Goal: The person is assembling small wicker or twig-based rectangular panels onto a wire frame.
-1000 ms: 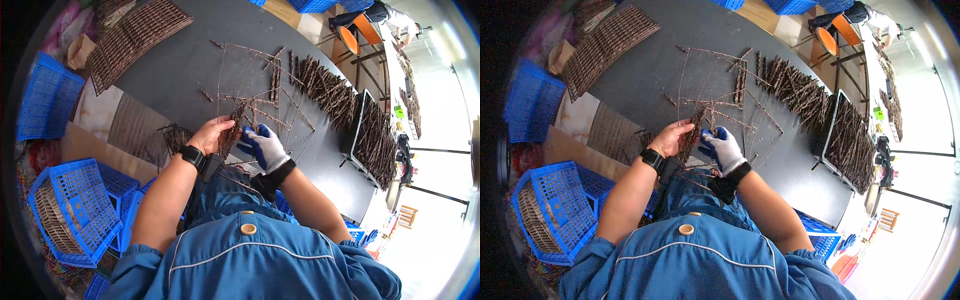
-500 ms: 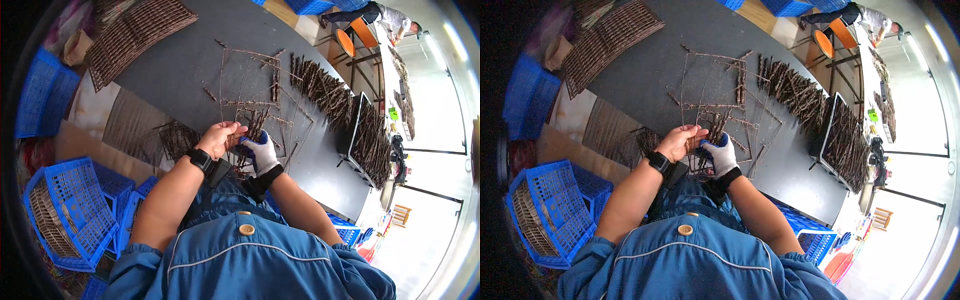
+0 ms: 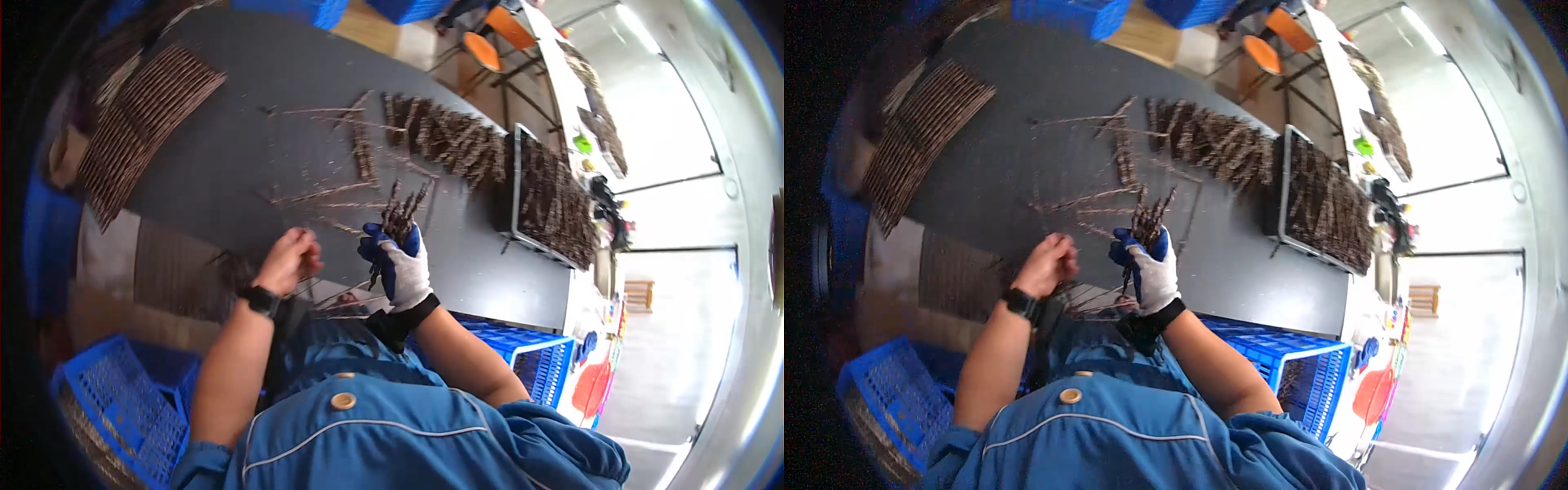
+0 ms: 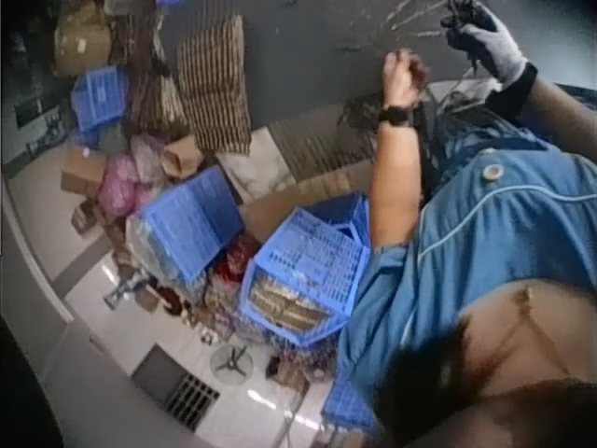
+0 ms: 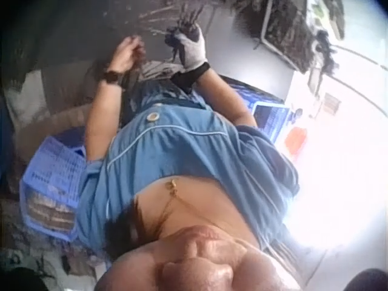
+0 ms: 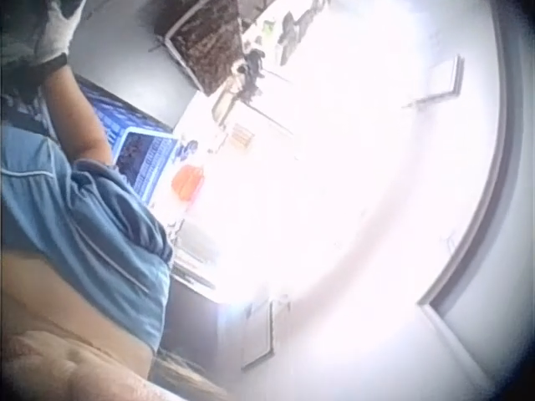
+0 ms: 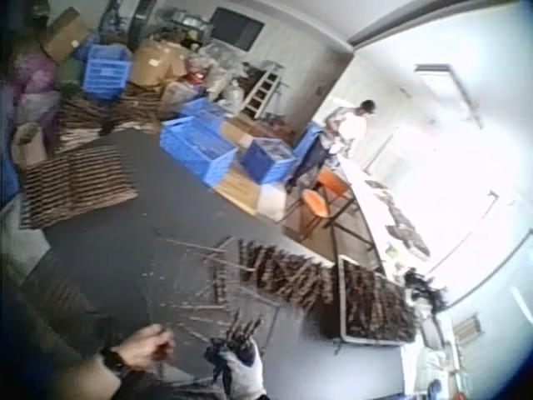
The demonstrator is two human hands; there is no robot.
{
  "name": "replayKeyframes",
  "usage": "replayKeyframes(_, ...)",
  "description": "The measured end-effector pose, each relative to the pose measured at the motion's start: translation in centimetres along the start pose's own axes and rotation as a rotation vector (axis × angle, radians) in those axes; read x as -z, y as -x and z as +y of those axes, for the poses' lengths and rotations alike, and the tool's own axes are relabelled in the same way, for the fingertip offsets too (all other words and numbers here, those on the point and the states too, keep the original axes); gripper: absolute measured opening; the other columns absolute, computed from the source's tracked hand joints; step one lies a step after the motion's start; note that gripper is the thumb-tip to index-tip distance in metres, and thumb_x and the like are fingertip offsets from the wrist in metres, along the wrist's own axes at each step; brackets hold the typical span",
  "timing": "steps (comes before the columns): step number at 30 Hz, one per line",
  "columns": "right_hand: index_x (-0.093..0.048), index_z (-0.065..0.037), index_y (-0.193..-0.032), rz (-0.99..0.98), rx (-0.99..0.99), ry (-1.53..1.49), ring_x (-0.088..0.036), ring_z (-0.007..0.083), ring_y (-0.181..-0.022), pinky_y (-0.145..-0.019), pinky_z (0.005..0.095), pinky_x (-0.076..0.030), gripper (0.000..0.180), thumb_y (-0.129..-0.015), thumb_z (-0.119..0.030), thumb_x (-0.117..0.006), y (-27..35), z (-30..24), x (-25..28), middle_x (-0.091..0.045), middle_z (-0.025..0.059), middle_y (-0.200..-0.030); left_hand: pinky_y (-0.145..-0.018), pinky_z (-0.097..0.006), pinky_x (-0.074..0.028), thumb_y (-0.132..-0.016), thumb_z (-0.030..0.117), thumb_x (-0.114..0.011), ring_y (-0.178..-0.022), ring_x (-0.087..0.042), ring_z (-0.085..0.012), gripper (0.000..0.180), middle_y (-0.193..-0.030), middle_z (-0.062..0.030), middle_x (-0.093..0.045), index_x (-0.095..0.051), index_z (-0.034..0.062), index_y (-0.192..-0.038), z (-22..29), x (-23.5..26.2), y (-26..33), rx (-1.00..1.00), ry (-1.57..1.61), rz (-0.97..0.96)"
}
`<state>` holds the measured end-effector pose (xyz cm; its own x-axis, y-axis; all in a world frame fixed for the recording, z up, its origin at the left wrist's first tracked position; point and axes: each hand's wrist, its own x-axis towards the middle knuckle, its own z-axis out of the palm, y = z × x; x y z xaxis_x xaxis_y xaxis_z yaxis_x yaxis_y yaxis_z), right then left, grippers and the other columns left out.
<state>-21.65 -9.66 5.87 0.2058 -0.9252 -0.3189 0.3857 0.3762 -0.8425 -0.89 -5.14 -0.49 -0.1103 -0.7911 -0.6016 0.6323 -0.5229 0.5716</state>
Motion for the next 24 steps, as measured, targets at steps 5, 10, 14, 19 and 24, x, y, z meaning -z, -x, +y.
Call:
replayKeyframes(5, -0.045, -0.004, -0.131, -0.059, -0.060, 0.111, -0.066, 0.0313, -0.101, -0.087, 0.0459, -0.056, 0.044, -0.089, 0.003, -0.056, -1.7, -8.9, 4.5, -0.062, 0.0204, -0.119, -0.063, -0.031, -0.055, -0.101, 0.021, -0.051, -0.066, -0.058, -0.0104, 0.009, -0.081, -0.0004, -0.059, -0.053, 0.0120, -0.101, 0.1, 0.9, -0.1, -0.047, 0.070, -0.054)
replayKeyframes(10, -0.045, -0.004, -0.137, -0.213, -0.068, 0.057, -0.066, 0.0283, -0.098, -0.091, 0.0477, -0.054, 0.048, -0.091, -0.001, -0.057, -2.7, -13.1, 7.5, -0.061, 0.0187, -0.121, -0.065, -0.032, -0.058, -0.101, 0.021, -0.052, -0.067, -0.062, -0.0117, 0.010, -0.084, -0.0021, -0.062, -0.053, 0.0114, -0.102, 0.2, 1.0, 0.0, -0.024, 0.038, 0.029)
replayKeyframes(14, -0.048, -0.001, -0.132, -0.333, -0.135, 0.164, -0.064, 0.0257, -0.105, -0.094, 0.0423, -0.052, 0.045, -0.089, 0.003, -0.060, -5.1, -16.1, 9.7, -0.063, 0.0153, -0.119, -0.066, -0.032, -0.058, -0.101, 0.021, -0.052, -0.068, -0.062, -0.0112, 0.010, -0.084, -0.0022, -0.063, -0.054, 0.0114, -0.103, 0.3, 0.7, 0.3, -0.036, 0.022, 0.086)
replayKeyframes(19, -0.064, -0.015, -0.119, -0.261, 0.630, 1.667, -0.066, 0.0295, -0.097, -0.086, 0.0369, -0.053, 0.045, -0.077, 0.001, -0.064, -13.4, -24.9, 13.8, -0.069, 0.0100, -0.104, -0.062, -0.028, -0.054, -0.095, 0.019, -0.063, -0.068, -0.058, -0.0086, 0.022, -0.084, 0.0006, -0.057, -0.050, 0.0107, -0.111, 0.1, 0.0, 1.2, -0.104, -0.025, 0.252)
replayKeyframes(24, -0.063, -0.025, -0.116, -0.596, 0.825, 2.402, -0.055, 0.0231, -0.119, -0.114, 0.0503, -0.028, 0.038, -0.079, -0.016, -0.069, -23.6, -30.8, 15.5, -0.067, -0.0001, -0.111, -0.058, -0.026, -0.050, -0.092, 0.007, -0.061, -0.066, -0.056, -0.0086, 0.028, -0.082, 0.0002, -0.053, -0.047, 0.0065, -0.116, -0.1, -0.2, 2.0, -0.122, -0.298, 0.332)
